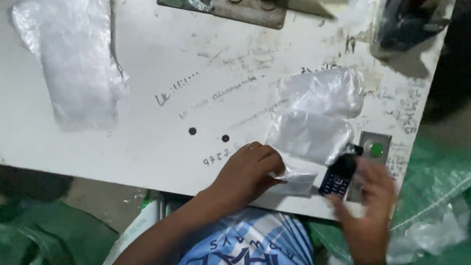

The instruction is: Operating a packaging machine and manually folding and stacking plastic bags at a workstation.

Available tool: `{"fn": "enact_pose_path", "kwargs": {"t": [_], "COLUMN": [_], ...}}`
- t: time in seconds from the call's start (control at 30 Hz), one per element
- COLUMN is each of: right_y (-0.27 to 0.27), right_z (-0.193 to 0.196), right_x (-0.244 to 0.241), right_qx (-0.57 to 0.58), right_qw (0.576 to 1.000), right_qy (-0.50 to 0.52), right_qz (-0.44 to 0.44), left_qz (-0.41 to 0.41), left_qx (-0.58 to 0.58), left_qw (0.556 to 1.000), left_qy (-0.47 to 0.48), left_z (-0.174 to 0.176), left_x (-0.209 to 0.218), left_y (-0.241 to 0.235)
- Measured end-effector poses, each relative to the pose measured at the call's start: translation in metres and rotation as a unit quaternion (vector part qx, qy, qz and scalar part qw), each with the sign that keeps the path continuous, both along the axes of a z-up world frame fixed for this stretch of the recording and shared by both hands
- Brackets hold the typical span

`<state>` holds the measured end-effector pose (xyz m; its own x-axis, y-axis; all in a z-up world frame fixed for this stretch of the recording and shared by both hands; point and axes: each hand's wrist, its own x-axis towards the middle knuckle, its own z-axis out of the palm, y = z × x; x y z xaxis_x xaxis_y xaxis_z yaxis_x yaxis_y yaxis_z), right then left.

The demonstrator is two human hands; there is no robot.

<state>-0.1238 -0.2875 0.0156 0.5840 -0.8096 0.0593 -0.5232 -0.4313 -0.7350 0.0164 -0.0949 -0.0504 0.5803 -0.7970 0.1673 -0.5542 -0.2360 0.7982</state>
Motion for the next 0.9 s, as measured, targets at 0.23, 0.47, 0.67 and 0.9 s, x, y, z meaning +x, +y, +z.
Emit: {"fn": "enact_pose_path", "kwargs": {"t": [0.23,0.47,0.67,0.9], "right_y": [-0.024,-0.034,0.006,0.038], "right_z": [0.005,-0.019,-0.027,-0.107], "right_x": [-0.020,-0.036,0.022,0.048], "right_qx": [0.083,-0.152,-0.165,-0.302], "right_qw": [0.970,0.976,0.950,0.710], "right_qy": [0.206,0.122,-0.051,0.088], "right_qz": [-0.101,-0.101,0.259,0.631], "left_qz": [-0.051,0.019,0.126,0.156], "left_qx": [-0.114,0.097,0.164,0.124], "left_qw": [0.992,0.950,0.943,0.956], "left_qy": [-0.003,-0.295,-0.262,-0.217], "left_z": [0.005,-0.030,-0.018,-0.031], "left_x": [0.033,0.038,0.035,0.047], "left_y": [-0.062,-0.058,-0.007,-0.004]}}
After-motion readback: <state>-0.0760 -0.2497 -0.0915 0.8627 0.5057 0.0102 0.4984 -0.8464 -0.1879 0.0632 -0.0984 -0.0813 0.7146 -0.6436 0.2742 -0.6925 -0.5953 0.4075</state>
